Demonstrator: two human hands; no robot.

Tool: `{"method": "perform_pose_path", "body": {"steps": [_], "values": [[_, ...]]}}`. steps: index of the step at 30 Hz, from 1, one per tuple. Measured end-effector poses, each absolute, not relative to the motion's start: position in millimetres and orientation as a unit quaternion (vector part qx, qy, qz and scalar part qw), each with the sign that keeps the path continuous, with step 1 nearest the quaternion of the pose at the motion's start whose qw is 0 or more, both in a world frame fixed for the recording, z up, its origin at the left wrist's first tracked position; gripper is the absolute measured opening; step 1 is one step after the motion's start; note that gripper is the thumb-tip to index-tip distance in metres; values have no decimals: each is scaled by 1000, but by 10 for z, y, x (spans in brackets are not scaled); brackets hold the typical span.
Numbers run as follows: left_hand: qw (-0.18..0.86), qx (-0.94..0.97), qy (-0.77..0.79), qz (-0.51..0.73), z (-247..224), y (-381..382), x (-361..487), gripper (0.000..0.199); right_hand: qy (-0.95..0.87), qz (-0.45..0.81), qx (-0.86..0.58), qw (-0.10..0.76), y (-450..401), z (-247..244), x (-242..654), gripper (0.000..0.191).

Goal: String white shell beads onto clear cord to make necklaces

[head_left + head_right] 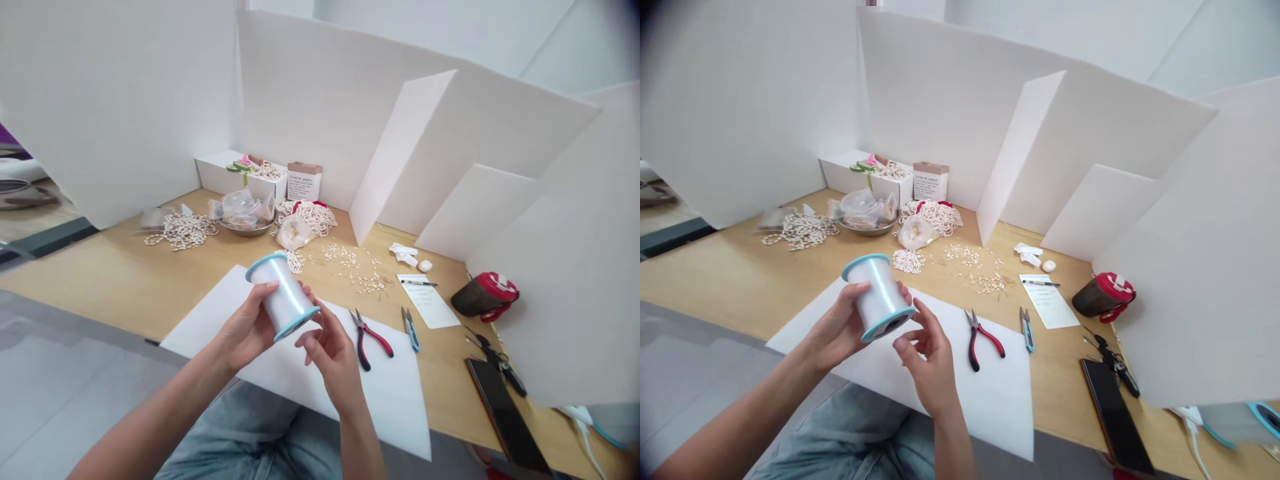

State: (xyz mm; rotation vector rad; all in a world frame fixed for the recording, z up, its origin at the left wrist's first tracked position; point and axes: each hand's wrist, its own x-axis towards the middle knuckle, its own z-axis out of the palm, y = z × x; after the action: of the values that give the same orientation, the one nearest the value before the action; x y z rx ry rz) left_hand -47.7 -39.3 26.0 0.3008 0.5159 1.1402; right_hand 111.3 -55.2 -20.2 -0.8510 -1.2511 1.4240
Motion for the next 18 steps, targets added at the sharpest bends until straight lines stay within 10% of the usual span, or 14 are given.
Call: {"method": "perform_pose_path", "body": {"steps": [4,18], "values": [[777,134,259,559,259,-420,-591,25,-491,608,-415,466,-618,-206,1211,25],[740,61,298,600,242,-426,-741,45,-549,412,-544,482,-546,-240,1545,26]]}}
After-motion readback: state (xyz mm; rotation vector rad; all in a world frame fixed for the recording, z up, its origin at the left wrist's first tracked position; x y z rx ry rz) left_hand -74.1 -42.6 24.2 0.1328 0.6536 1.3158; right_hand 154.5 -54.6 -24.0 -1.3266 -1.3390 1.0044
